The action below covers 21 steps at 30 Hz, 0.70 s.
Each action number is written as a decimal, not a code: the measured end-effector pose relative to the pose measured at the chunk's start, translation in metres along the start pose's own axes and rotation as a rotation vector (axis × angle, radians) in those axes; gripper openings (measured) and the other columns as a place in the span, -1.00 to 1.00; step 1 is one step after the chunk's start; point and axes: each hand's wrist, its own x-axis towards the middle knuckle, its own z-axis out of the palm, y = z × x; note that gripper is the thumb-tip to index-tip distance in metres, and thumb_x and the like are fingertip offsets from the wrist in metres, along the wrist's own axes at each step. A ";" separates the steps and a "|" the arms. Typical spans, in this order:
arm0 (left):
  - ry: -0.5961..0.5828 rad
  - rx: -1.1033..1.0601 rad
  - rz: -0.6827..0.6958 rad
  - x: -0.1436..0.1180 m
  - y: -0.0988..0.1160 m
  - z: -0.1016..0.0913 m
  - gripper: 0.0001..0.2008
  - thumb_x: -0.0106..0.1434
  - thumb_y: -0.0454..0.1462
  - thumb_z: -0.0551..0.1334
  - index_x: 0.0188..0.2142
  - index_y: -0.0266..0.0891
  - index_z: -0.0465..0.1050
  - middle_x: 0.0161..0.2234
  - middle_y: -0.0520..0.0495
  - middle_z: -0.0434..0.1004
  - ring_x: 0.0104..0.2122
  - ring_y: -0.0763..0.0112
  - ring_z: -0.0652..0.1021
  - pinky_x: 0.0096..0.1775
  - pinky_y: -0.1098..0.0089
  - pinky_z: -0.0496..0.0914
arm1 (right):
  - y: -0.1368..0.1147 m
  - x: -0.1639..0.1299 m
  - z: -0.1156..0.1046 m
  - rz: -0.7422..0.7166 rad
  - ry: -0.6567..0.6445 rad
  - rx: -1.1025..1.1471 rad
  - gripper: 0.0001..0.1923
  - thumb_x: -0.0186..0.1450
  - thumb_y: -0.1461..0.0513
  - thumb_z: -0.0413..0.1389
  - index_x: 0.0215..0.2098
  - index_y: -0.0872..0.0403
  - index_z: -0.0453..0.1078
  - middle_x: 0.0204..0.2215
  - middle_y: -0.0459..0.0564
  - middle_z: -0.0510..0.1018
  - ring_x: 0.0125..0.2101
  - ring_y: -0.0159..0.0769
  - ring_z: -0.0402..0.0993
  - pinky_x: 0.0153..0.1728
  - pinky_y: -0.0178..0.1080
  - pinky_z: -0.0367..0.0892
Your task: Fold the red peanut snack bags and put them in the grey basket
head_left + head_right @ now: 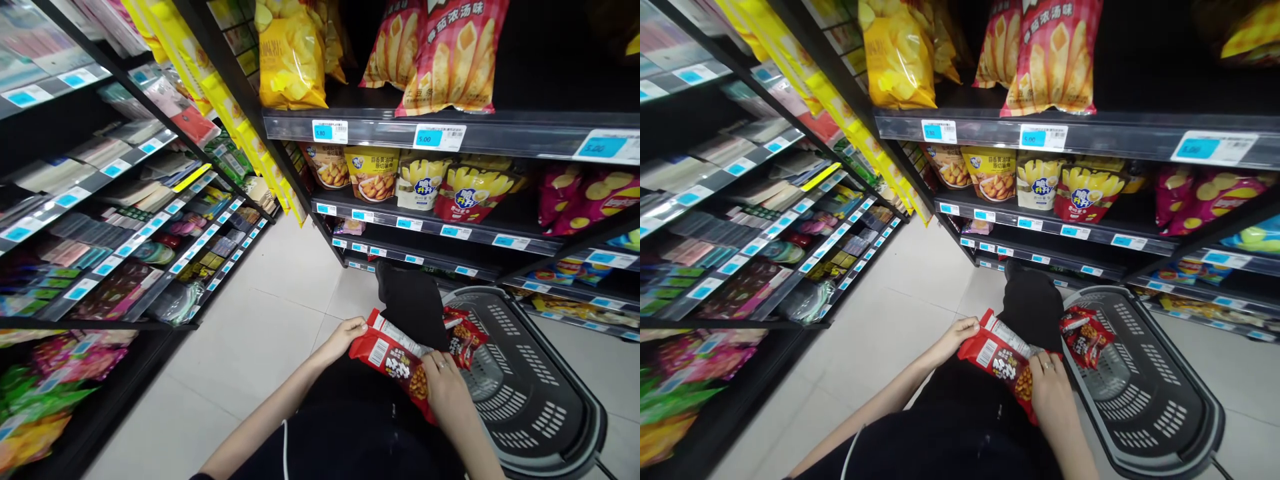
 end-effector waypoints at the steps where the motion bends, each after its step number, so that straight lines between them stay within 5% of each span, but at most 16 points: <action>1: 0.003 -0.010 -0.007 0.001 -0.001 0.000 -0.65 -0.02 -0.08 0.31 -0.56 -0.30 0.25 -0.56 0.07 0.36 -0.54 0.53 0.35 -0.42 0.50 0.17 | 0.001 0.001 0.001 0.013 -0.001 -0.003 -0.74 0.22 0.47 -0.17 -0.32 0.10 0.28 -0.37 0.08 0.41 -0.29 -0.16 0.34 -0.16 -0.10 0.24; 12: 0.029 0.190 0.007 -0.004 -0.002 0.007 -0.60 0.03 0.00 0.24 -0.54 -0.30 0.25 -0.58 0.11 0.26 -0.55 0.53 0.29 -0.43 0.49 0.13 | -0.015 -0.012 -0.008 0.135 -0.039 -0.234 -0.68 0.15 0.50 -0.17 -0.38 0.14 0.37 -0.35 0.23 0.43 -0.39 -0.07 0.30 -0.43 -0.08 0.23; 21: 0.021 0.271 -0.003 0.006 -0.014 -0.013 -0.58 0.07 0.05 0.18 -0.51 -0.27 0.19 -0.56 0.11 0.30 -0.56 0.52 0.32 -0.44 0.49 0.17 | 0.005 -0.015 0.007 0.135 -0.041 -0.020 -0.82 0.27 0.36 -0.11 -0.34 0.11 0.31 -0.28 0.12 0.39 -0.29 -0.14 0.29 -0.27 -0.08 0.23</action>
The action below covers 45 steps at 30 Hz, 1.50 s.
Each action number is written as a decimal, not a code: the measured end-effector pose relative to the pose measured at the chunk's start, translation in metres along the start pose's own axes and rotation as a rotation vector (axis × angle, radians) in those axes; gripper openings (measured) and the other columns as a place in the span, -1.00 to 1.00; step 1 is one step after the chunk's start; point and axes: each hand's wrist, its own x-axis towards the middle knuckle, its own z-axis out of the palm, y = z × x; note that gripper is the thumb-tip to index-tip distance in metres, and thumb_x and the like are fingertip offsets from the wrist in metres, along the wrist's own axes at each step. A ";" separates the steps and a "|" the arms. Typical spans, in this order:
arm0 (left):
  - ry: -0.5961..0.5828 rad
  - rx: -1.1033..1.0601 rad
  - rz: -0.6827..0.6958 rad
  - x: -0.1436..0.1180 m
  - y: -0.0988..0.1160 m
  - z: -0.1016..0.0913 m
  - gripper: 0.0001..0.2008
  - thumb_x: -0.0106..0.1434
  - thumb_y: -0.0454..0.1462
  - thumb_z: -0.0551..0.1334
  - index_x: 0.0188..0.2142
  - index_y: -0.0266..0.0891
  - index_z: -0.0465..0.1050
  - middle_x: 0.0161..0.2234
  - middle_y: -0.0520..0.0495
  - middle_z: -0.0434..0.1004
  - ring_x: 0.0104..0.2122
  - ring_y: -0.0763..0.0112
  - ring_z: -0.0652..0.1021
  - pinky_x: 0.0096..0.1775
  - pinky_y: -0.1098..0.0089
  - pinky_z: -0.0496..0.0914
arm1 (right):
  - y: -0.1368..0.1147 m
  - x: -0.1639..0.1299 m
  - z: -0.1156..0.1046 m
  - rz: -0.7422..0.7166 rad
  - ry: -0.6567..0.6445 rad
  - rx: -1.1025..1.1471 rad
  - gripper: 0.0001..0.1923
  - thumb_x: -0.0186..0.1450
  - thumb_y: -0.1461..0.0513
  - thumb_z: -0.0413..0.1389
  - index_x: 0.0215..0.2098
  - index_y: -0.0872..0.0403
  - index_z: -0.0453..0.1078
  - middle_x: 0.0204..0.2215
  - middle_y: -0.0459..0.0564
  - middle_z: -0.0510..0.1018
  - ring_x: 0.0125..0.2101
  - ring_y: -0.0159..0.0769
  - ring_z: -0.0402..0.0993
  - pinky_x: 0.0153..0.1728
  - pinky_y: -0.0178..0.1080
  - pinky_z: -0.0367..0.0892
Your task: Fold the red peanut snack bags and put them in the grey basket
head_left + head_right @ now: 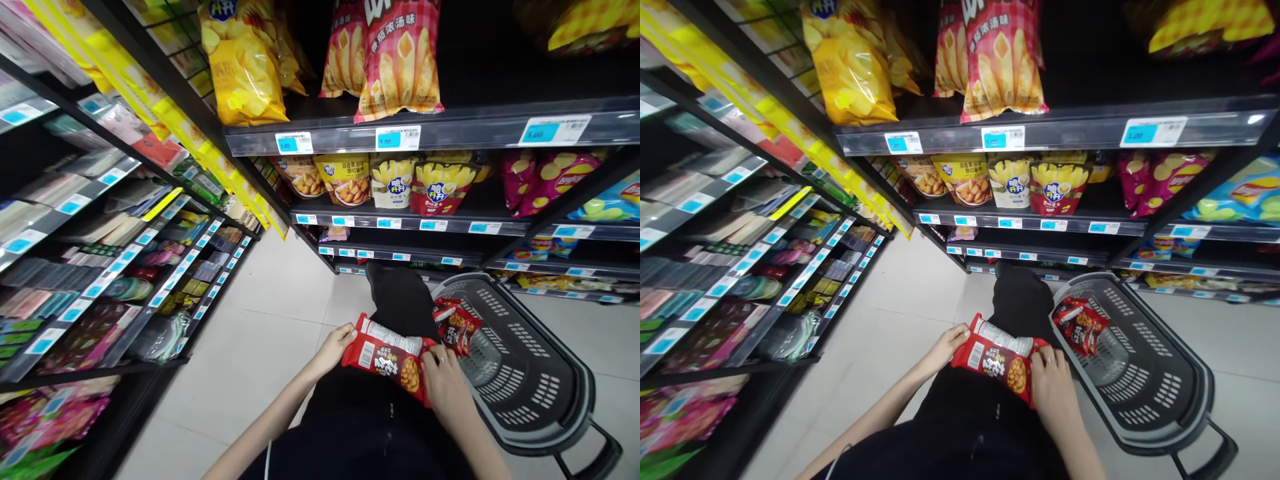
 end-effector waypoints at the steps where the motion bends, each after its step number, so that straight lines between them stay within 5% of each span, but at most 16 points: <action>1: 0.001 -0.012 -0.003 0.002 -0.001 0.000 -0.57 0.05 0.06 0.19 -0.52 -0.26 0.18 -0.57 0.11 0.30 -0.56 0.52 0.32 -0.44 0.49 0.18 | 0.002 -0.003 0.005 0.010 0.010 0.026 -0.80 0.30 0.36 -0.15 -0.35 0.11 0.30 -0.31 0.10 0.39 -0.32 -0.17 0.30 -0.27 -0.10 0.24; 6: 0.005 -0.106 -0.043 0.005 -0.003 0.002 -0.58 0.04 0.05 0.22 -0.51 -0.27 0.19 -0.55 0.09 0.36 -0.55 0.51 0.36 -0.42 0.48 0.22 | 0.013 -0.017 0.018 -0.020 0.013 0.173 -0.77 0.34 0.31 -0.19 -0.39 0.09 0.25 -0.40 0.04 0.39 -0.38 -0.24 0.35 -0.34 -0.19 0.27; 12: 0.021 -0.111 -0.011 0.003 -0.007 0.001 -0.62 0.09 -0.01 0.21 -0.51 -0.26 0.17 -0.54 0.09 0.35 -0.54 0.52 0.37 -0.42 0.49 0.22 | 0.030 -0.004 -0.007 0.005 -0.238 0.548 -0.77 0.36 0.30 -0.21 -0.34 0.04 0.24 -0.38 -0.06 0.44 -0.39 -0.35 0.41 -0.38 -0.30 0.30; 18: 0.045 -0.003 -0.023 0.005 -0.004 -0.002 -0.67 0.15 -0.02 0.13 -0.48 -0.25 0.18 -0.52 0.03 0.35 -0.52 0.43 0.40 -0.38 0.38 0.29 | 0.024 -0.012 -0.006 -0.049 -0.132 0.438 -0.87 0.31 0.24 -0.07 -0.20 0.05 0.27 -0.23 0.03 0.41 -0.23 -0.24 0.40 -0.24 -0.19 0.34; 21: 0.273 0.403 0.169 -0.007 0.011 -0.003 -0.79 0.20 -0.14 0.09 -0.41 -0.26 0.24 -0.43 -0.06 0.38 -0.41 0.32 0.43 -0.29 0.25 0.32 | 0.016 -0.029 0.006 -0.004 -0.050 0.406 -0.83 0.31 0.20 -0.06 -0.15 0.04 0.26 -0.25 0.04 0.39 -0.24 -0.23 0.40 -0.24 -0.17 0.35; 23: 0.416 0.739 0.475 -0.019 0.023 0.005 -0.87 0.21 -0.25 0.07 -0.29 -0.25 0.31 -0.30 -0.14 0.40 -0.25 0.23 0.43 -0.16 0.14 0.29 | 0.009 -0.038 0.015 0.107 0.018 0.412 -0.84 0.32 0.17 -0.08 -0.19 0.05 0.25 -0.32 0.02 0.39 -0.31 -0.24 0.41 -0.32 -0.19 0.36; 24: 0.381 0.897 0.659 -0.025 0.029 0.013 -0.86 0.22 -0.30 0.07 -0.24 -0.23 0.34 -0.25 -0.15 0.40 -0.19 0.21 0.41 -0.10 0.10 0.26 | 0.006 -0.041 0.019 0.180 0.050 0.415 -0.83 0.32 0.14 -0.09 -0.22 0.06 0.23 -0.36 0.01 0.39 -0.35 -0.24 0.41 -0.36 -0.20 0.36; 26: 0.037 1.149 0.991 -0.034 0.038 0.037 -0.81 0.20 -0.37 0.08 -0.23 -0.15 0.40 -0.27 -0.10 0.44 -0.17 0.26 0.41 -0.03 0.12 0.22 | -0.002 -0.045 0.027 0.316 0.105 0.405 -0.79 0.32 0.10 -0.10 -0.25 0.07 0.21 -0.41 0.01 0.38 -0.40 -0.23 0.40 -0.41 -0.21 0.34; 27: -0.177 1.266 1.082 -0.037 0.041 0.050 -0.75 0.21 -0.39 0.07 -0.17 -0.12 0.39 -0.23 -0.08 0.46 -0.15 0.28 0.41 0.02 0.13 0.19 | -0.006 -0.046 0.030 0.366 0.127 0.391 -0.77 0.32 0.08 -0.11 -0.26 0.08 0.20 -0.41 0.02 0.38 -0.40 -0.22 0.39 -0.42 -0.20 0.33; 28: -0.252 1.368 1.108 -0.037 0.043 0.064 -0.72 0.22 -0.40 0.06 -0.12 -0.14 0.37 -0.17 -0.10 0.46 -0.11 0.26 0.39 0.06 0.11 0.15 | -0.010 -0.046 0.032 0.401 0.140 0.379 -0.75 0.32 0.07 -0.11 -0.26 0.08 0.20 -0.41 0.03 0.38 -0.40 -0.20 0.38 -0.41 -0.19 0.32; 33: -0.376 1.617 1.057 -0.023 0.050 0.108 -0.84 0.22 -0.37 0.08 -0.25 -0.26 0.40 -0.28 -0.10 0.46 -0.16 0.25 0.39 0.09 0.09 0.08 | -0.023 -0.043 0.036 0.500 0.163 0.425 -0.72 0.34 0.09 -0.18 -0.38 0.06 0.22 -0.44 0.03 0.36 -0.40 -0.19 0.32 -0.39 -0.16 0.26; 38: -0.412 1.648 1.253 -0.012 0.054 0.115 -0.85 0.25 -0.39 0.05 -0.35 -0.26 0.38 -0.40 -0.04 0.40 -0.25 0.29 0.40 0.04 0.14 0.13 | -0.024 -0.042 0.035 0.580 0.190 0.556 -0.68 0.35 0.10 -0.21 -0.45 0.05 0.23 -0.47 -0.01 0.38 -0.41 -0.21 0.32 -0.39 -0.20 0.21; 45: -0.447 1.672 1.189 -0.010 0.063 0.122 -0.88 0.25 -0.34 0.05 -0.30 -0.28 0.35 -0.38 -0.06 0.36 -0.29 0.28 0.38 -0.12 0.18 0.18 | -0.017 -0.043 0.033 0.619 0.078 0.763 -0.77 0.30 0.10 -0.11 -0.35 0.05 0.28 -0.44 -0.04 0.42 -0.38 -0.23 0.35 -0.31 -0.20 0.21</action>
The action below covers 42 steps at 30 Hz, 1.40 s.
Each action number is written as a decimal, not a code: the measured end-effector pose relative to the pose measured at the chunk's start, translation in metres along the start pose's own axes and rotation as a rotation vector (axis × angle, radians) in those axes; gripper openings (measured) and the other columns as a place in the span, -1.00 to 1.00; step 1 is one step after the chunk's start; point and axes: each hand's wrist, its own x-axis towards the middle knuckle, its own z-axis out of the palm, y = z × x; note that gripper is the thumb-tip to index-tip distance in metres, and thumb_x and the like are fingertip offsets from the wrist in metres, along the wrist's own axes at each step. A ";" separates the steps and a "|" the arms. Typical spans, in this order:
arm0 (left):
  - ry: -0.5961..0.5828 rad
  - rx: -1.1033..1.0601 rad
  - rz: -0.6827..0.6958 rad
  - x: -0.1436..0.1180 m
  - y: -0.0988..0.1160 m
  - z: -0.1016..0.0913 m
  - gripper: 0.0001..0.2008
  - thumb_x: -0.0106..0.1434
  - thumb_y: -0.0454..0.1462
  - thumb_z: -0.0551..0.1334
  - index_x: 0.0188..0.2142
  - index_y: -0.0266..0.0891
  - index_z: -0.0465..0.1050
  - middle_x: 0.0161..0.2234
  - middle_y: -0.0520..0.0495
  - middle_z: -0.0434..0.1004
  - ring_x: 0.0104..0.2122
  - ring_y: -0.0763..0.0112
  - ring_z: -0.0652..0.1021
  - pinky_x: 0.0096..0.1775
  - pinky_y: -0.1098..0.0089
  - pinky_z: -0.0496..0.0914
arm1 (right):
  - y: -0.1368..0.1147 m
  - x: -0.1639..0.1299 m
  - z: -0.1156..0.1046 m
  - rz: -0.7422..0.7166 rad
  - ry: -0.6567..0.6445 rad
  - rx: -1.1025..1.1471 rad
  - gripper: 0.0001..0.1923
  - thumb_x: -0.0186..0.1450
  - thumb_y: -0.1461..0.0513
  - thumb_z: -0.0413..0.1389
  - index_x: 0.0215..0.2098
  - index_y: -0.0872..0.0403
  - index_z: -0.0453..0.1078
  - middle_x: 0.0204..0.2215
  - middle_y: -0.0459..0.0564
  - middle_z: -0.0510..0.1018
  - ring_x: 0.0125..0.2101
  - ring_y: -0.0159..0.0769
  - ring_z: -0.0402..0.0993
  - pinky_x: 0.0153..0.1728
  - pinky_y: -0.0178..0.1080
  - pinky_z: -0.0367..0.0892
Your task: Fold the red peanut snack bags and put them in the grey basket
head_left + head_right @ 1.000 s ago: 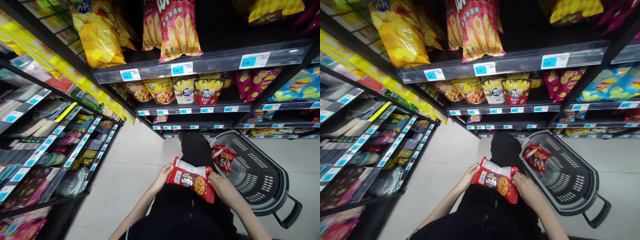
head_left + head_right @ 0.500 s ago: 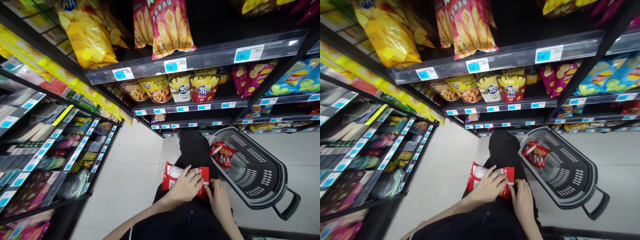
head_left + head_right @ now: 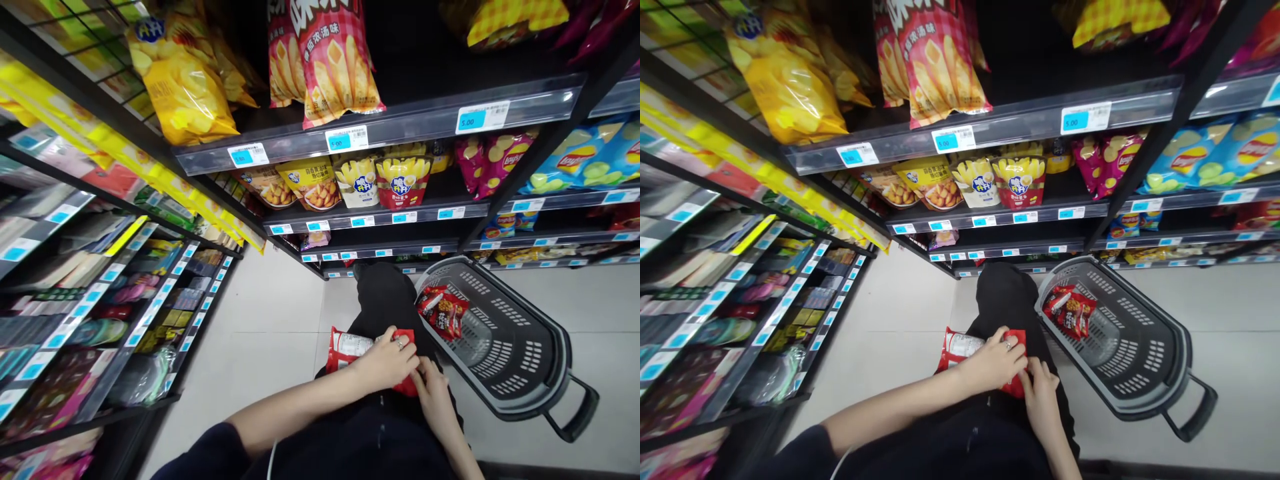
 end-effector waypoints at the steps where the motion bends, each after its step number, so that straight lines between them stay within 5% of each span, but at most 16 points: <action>1: -0.010 -0.021 0.016 0.001 -0.003 -0.001 -0.89 0.25 -0.34 0.05 -0.33 -0.28 0.34 -0.39 -0.06 0.36 -0.29 0.28 0.38 -0.15 0.20 0.19 | 0.000 0.002 -0.002 0.003 -0.028 0.049 -0.76 0.29 0.09 -0.09 -0.37 0.05 0.29 -0.46 -0.05 0.41 -0.39 -0.23 0.35 -0.33 -0.22 0.22; 10: -0.061 -0.295 -0.067 -0.003 -0.033 -0.001 -0.94 0.21 -0.41 0.07 -0.36 -0.28 0.28 -0.37 -0.03 0.38 -0.32 0.37 0.37 -0.28 0.37 0.17 | -0.021 0.036 -0.022 0.065 -0.297 0.612 -0.66 0.21 -0.02 0.01 -0.48 0.09 0.26 -0.53 -0.08 0.37 -0.47 -0.34 0.27 -0.41 -0.32 0.21; 16: 0.040 -0.060 0.034 -0.004 -0.035 -0.004 -0.86 0.28 -0.35 0.02 -0.35 -0.26 0.33 -0.42 -0.04 0.40 -0.33 0.34 0.40 -0.26 0.33 0.18 | -0.025 0.046 -0.025 0.044 -0.331 0.517 -0.68 0.22 0.00 -0.01 -0.51 0.06 0.17 -0.57 -0.15 0.25 -0.51 -0.37 0.19 -0.47 -0.34 0.17; 23: 0.054 -0.130 0.172 0.002 -0.047 -0.001 -0.91 0.18 -0.32 0.12 -0.44 -0.27 0.32 -0.47 -0.03 0.42 -0.44 0.40 0.40 -0.27 0.38 0.21 | -0.031 0.047 -0.036 -0.078 -0.349 0.242 -0.73 0.27 0.07 -0.06 -0.51 0.05 0.17 -0.58 -0.15 0.26 -0.51 -0.36 0.21 -0.47 -0.35 0.15; 28: 0.057 -0.254 0.017 0.005 -0.051 0.008 -0.85 0.19 -0.29 0.12 -0.51 -0.24 0.28 -0.52 -0.01 0.44 -0.37 0.37 0.39 -0.25 0.37 0.19 | -0.029 0.057 -0.039 -0.144 -0.374 0.194 -0.72 0.29 0.09 -0.08 -0.50 0.06 0.22 -0.58 -0.14 0.31 -0.52 -0.37 0.24 -0.47 -0.36 0.16; 38: -0.016 -0.253 -0.227 0.000 -0.036 0.003 -0.90 0.24 -0.34 0.06 -0.41 -0.28 0.28 -0.49 -0.06 0.40 -0.32 0.29 0.34 -0.27 0.27 0.12 | -0.018 0.063 -0.018 -0.019 -0.248 0.201 -0.69 0.26 0.02 -0.09 -0.40 0.06 0.29 -0.50 -0.07 0.46 -0.45 -0.29 0.38 -0.43 -0.34 0.23; 42: 0.008 -0.198 -0.486 0.002 -0.017 0.006 -0.89 0.26 -0.32 0.04 -0.32 -0.27 0.32 -0.34 -0.13 0.38 -0.23 0.18 0.33 -0.26 0.22 0.16 | -0.019 0.064 -0.007 0.039 -0.116 0.083 -0.65 0.26 0.00 -0.14 -0.49 0.04 0.25 -0.62 -0.12 0.40 -0.54 -0.31 0.34 -0.49 -0.35 0.19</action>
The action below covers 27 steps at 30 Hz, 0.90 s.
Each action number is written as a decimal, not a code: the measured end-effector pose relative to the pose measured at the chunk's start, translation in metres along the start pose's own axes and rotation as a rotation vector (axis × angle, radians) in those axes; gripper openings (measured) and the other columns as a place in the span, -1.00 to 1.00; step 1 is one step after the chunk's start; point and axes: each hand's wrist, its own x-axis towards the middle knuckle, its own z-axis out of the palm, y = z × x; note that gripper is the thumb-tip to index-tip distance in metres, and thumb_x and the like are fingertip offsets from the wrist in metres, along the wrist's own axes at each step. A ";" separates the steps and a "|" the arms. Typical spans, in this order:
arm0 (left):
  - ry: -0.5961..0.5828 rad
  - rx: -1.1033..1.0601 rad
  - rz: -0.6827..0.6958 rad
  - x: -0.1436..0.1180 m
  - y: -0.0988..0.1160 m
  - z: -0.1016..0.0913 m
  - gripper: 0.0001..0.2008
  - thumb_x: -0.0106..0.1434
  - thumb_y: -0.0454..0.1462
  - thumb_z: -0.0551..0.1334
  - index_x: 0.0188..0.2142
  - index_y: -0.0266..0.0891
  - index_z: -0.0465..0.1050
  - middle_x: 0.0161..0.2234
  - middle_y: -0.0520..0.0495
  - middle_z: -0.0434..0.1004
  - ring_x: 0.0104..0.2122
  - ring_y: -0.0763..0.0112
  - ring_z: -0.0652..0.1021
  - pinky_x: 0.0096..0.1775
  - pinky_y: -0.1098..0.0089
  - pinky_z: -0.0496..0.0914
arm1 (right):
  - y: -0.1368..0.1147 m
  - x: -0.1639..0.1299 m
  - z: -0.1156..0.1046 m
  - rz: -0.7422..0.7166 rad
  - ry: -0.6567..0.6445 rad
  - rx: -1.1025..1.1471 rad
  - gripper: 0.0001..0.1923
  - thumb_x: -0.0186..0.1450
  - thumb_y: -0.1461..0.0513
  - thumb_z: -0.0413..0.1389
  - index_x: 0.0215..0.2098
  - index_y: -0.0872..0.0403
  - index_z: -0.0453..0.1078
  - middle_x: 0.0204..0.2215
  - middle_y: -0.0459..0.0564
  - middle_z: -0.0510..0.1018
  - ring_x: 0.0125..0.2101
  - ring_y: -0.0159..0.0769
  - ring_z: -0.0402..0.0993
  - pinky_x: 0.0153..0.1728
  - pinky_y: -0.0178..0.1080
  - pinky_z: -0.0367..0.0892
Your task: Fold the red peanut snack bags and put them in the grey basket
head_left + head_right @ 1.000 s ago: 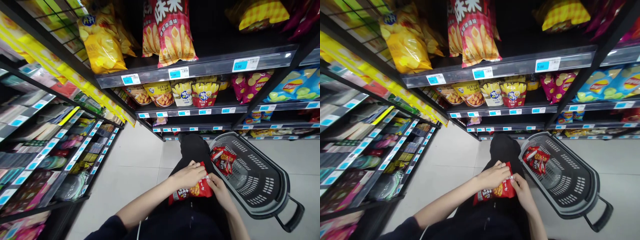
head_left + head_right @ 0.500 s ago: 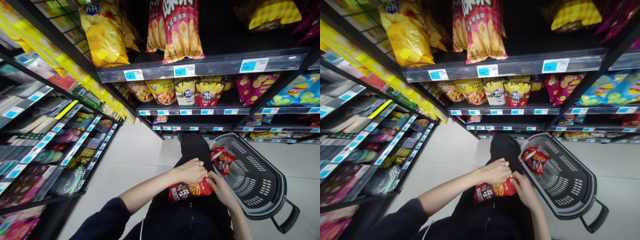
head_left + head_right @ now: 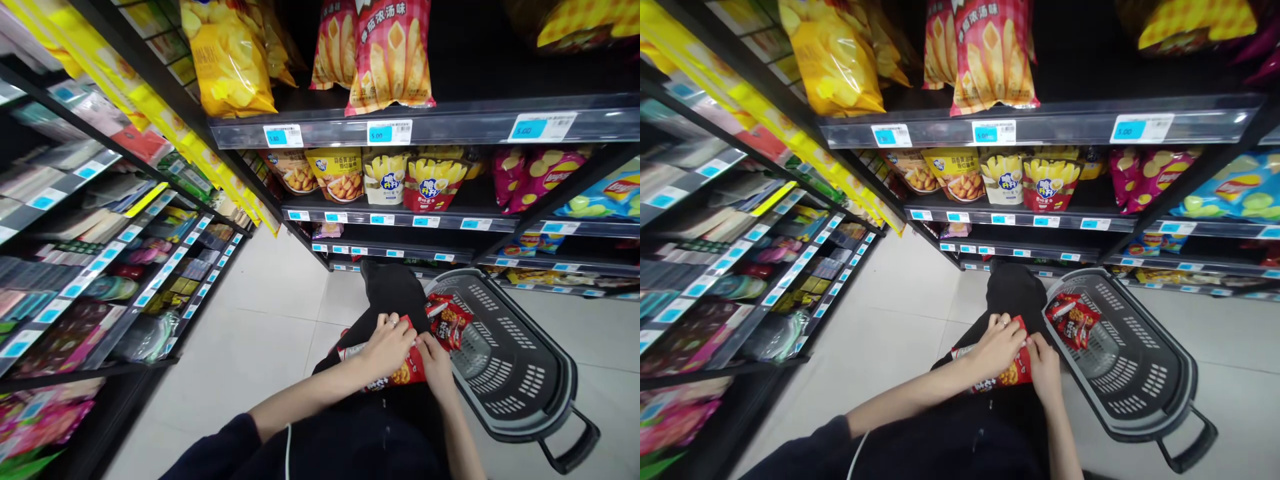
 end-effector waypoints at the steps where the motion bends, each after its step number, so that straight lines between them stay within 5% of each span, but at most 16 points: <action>1: 0.018 0.006 -0.071 -0.002 0.003 0.002 -0.87 0.27 -0.28 0.03 -0.31 -0.26 0.32 -0.30 -0.14 0.36 -0.21 0.16 0.33 -0.25 0.21 0.18 | 0.000 0.000 0.002 0.011 0.036 -0.045 -0.64 0.27 0.01 -0.16 -0.49 0.04 0.25 -0.63 -0.12 0.39 -0.55 -0.31 0.34 -0.50 -0.35 0.17; 7: 0.082 -0.283 -0.394 -0.026 -0.008 0.010 -0.62 0.14 -0.08 0.20 -0.13 -0.24 0.24 -0.15 -0.14 0.30 -0.16 0.19 0.37 -0.17 0.24 0.27 | -0.005 0.000 0.002 0.029 0.079 -0.175 -0.57 0.25 -0.03 -0.16 -0.62 0.04 0.16 -0.71 -0.12 0.33 -0.63 -0.35 0.26 -0.57 -0.36 0.09; 10: -0.008 -0.521 -0.524 -0.041 -0.022 0.014 -0.59 0.12 -0.08 0.21 -0.11 -0.22 0.21 -0.17 -0.08 0.36 -0.23 0.29 0.44 -0.24 0.34 0.31 | -0.008 0.000 0.000 0.043 0.060 -0.202 -0.55 0.23 -0.05 -0.12 -0.67 0.04 0.11 -0.74 -0.14 0.28 -0.65 -0.38 0.22 -0.59 -0.37 0.05; 14: -0.087 -0.618 -0.468 -0.048 -0.028 0.012 -0.77 0.16 -0.12 0.16 -0.26 -0.20 0.30 -0.30 0.00 0.44 -0.29 0.31 0.47 -0.28 0.38 0.30 | -0.015 0.002 -0.006 -0.013 -0.095 -0.068 -0.59 0.22 -0.06 -0.07 -0.57 0.05 0.21 -0.65 -0.12 0.36 -0.59 -0.35 0.28 -0.55 -0.36 0.12; 18: -0.045 -0.589 -0.401 -0.042 -0.023 -0.002 -0.70 0.13 -0.12 0.18 -0.17 -0.20 0.28 -0.25 -0.05 0.46 -0.27 0.26 0.48 -0.28 0.34 0.31 | -0.023 0.003 -0.015 -0.053 -0.245 0.157 -0.65 0.19 -0.04 0.02 -0.50 0.07 0.26 -0.60 -0.09 0.40 -0.55 -0.32 0.31 -0.54 -0.35 0.19; 24: -0.039 -0.754 -0.265 -0.014 -0.025 -0.024 -0.43 -0.12 -0.04 0.36 -0.15 -0.19 0.28 -0.32 0.00 0.48 -0.35 0.31 0.49 -0.37 0.43 0.30 | -0.035 -0.001 -0.022 -0.059 -0.126 0.228 -0.64 0.17 -0.01 0.05 -0.61 0.05 0.15 -0.70 -0.18 0.24 -0.65 -0.42 0.16 -0.61 -0.37 0.11; 27: -0.062 -0.880 -0.230 0.000 -0.027 -0.030 -0.52 -0.15 -0.08 0.38 -0.25 -0.22 0.35 -0.41 0.06 0.49 -0.42 0.38 0.49 -0.45 0.50 0.25 | -0.041 -0.003 -0.030 -0.125 -0.090 0.170 -0.64 0.23 0.00 -0.05 -0.57 0.07 0.23 -0.68 -0.14 0.29 -0.62 -0.38 0.21 -0.59 -0.36 0.12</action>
